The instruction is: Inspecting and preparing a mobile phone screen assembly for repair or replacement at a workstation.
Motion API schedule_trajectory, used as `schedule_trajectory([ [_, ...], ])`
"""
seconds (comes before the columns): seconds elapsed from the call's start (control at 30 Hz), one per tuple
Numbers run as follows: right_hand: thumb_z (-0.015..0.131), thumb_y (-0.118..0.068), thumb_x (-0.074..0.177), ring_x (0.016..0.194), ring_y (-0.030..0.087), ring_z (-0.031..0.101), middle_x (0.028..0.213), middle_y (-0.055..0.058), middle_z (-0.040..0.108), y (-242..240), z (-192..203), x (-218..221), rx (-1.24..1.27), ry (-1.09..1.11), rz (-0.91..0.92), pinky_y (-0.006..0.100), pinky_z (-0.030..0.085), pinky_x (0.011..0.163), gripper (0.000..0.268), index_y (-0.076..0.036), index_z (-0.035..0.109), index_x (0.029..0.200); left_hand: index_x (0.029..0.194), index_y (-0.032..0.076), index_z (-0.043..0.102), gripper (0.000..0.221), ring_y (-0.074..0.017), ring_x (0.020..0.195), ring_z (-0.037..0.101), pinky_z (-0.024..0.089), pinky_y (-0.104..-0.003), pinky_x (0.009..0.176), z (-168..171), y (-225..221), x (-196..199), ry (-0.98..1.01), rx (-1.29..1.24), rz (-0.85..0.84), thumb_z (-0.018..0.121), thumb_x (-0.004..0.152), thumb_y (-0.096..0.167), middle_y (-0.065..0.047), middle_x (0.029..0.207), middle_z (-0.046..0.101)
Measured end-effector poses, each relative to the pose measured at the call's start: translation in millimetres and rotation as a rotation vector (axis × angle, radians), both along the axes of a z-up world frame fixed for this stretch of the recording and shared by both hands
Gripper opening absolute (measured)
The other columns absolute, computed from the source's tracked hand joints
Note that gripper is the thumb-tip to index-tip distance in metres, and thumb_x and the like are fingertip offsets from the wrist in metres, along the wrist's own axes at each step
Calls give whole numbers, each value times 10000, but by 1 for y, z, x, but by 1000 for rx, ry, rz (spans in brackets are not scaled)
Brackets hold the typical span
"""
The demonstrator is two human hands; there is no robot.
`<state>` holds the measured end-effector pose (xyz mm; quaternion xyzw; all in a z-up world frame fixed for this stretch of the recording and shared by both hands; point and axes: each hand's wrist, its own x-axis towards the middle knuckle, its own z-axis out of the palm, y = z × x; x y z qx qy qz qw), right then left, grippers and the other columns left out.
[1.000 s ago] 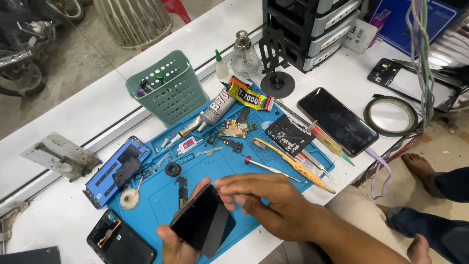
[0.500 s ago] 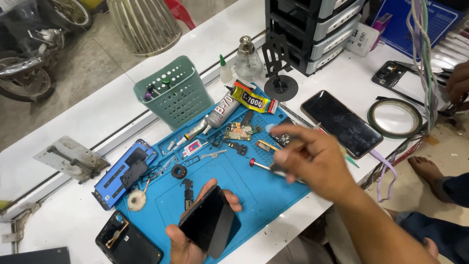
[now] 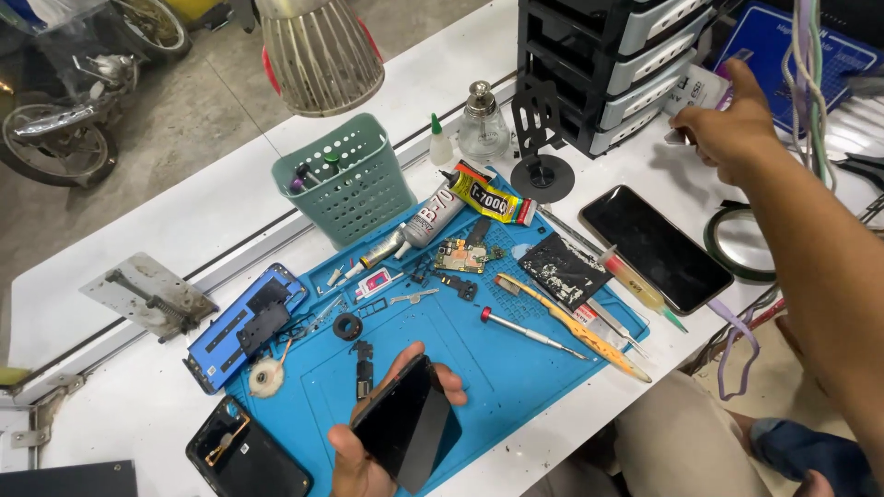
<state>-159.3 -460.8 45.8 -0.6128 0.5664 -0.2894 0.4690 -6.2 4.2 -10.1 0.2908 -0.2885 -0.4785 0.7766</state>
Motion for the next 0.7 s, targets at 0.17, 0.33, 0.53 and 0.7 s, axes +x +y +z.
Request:
schedule_trajectory([
  [0.17,698,-55,957,866,254,701,1124,179,667,5,-5,-4,-104,140,45,384,562,731,701,-250,382,1551,1556,-18,294,993,-421,1178,593,480,-607,1091,4,1,-1,-39,5,-7,583,952,714,-290,1316,560],
  [0.33,662,-98,1011,1065,409,625,1249,259,612,29,18,-8,-212,392,163,556,472,956,730,-175,308,1645,1560,-15,310,999,-402,1164,594,465,-594,1074,6,2,0,-77,15,-6,571,950,731,-285,1315,572],
  [0.53,692,-158,979,1105,438,569,1143,255,642,16,5,-15,-369,495,202,596,464,892,676,-110,444,1607,1574,-7,277,984,-404,1192,569,457,-592,1085,8,2,1,-77,-12,-43,560,968,715,-282,1343,541],
  [0.7,679,-96,1095,901,267,746,973,201,738,54,8,-18,-357,120,256,388,551,622,309,15,585,1368,1575,-25,281,1018,-400,1186,580,451,-579,1084,9,1,1,-91,-11,-36,576,958,728,-283,1327,557],
])
